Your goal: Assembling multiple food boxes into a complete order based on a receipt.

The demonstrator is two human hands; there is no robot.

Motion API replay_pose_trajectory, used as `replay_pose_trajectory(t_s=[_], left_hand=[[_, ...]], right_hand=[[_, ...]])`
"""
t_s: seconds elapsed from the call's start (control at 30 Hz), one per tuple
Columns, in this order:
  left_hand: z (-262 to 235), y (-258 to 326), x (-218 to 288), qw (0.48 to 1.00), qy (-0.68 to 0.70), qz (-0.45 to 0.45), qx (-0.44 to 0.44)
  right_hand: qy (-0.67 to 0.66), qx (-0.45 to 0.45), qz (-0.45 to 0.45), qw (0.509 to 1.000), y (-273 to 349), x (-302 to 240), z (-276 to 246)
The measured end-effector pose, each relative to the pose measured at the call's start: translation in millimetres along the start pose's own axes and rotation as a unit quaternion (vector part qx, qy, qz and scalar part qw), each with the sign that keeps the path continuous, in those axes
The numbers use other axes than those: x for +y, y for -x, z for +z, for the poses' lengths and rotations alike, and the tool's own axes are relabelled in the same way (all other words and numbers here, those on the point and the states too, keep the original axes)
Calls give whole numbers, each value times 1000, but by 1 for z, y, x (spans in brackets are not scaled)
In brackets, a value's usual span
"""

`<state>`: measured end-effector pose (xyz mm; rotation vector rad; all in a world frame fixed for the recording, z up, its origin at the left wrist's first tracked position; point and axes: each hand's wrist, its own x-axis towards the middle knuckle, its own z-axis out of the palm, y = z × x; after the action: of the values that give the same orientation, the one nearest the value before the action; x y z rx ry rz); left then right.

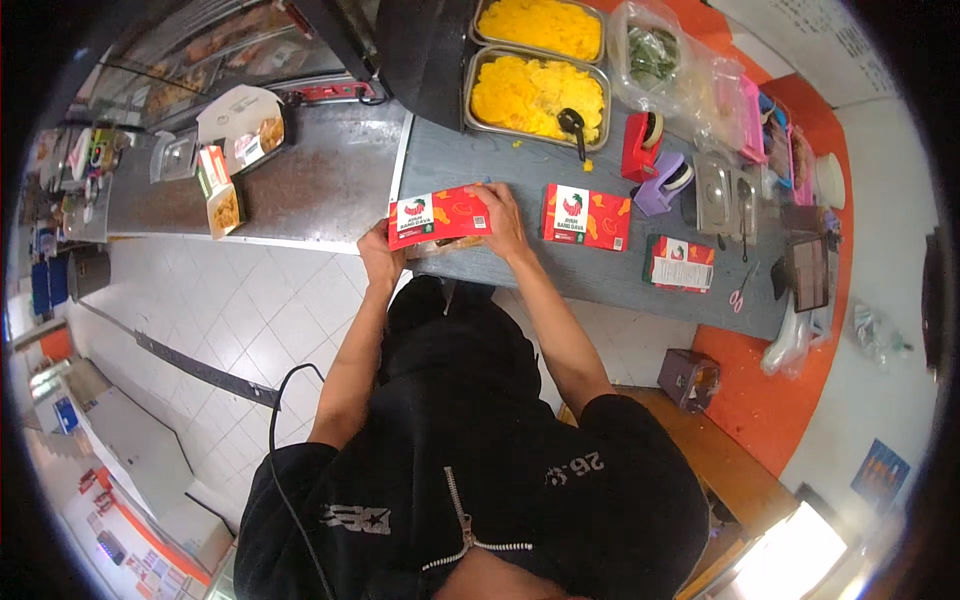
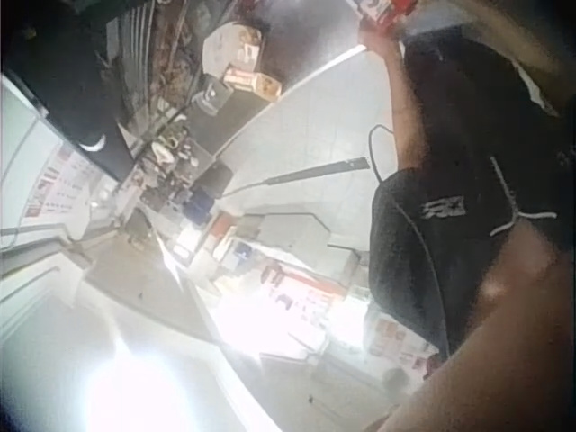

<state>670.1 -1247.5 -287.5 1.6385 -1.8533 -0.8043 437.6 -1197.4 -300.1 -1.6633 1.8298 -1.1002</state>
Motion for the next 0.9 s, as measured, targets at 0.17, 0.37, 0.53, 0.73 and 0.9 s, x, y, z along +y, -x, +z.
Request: replay_pose_trajectory(t_s=[0.17, 0.37, 0.53, 0.73, 0.9], left_hand=[[-3, 1, 3, 1000, 15, -4, 5], [0, 2, 8, 999, -20, 30, -12], [-34, 12, 30, 982, 33, 91, -161], [-14, 35, -10, 961, -35, 130, -244], [-2, 42, -5, 982, 10, 109, -151]], right_hand=[[-5, -79, 53, 995, -12, -11, -17], [-19, -1, 33, 999, 14, 1, 3], [-52, -115, 23, 992, 32, -26, -24], [57, -180, 51, 981, 42, 1, -5], [168, -189, -24, 967, 32, 2, -8]])
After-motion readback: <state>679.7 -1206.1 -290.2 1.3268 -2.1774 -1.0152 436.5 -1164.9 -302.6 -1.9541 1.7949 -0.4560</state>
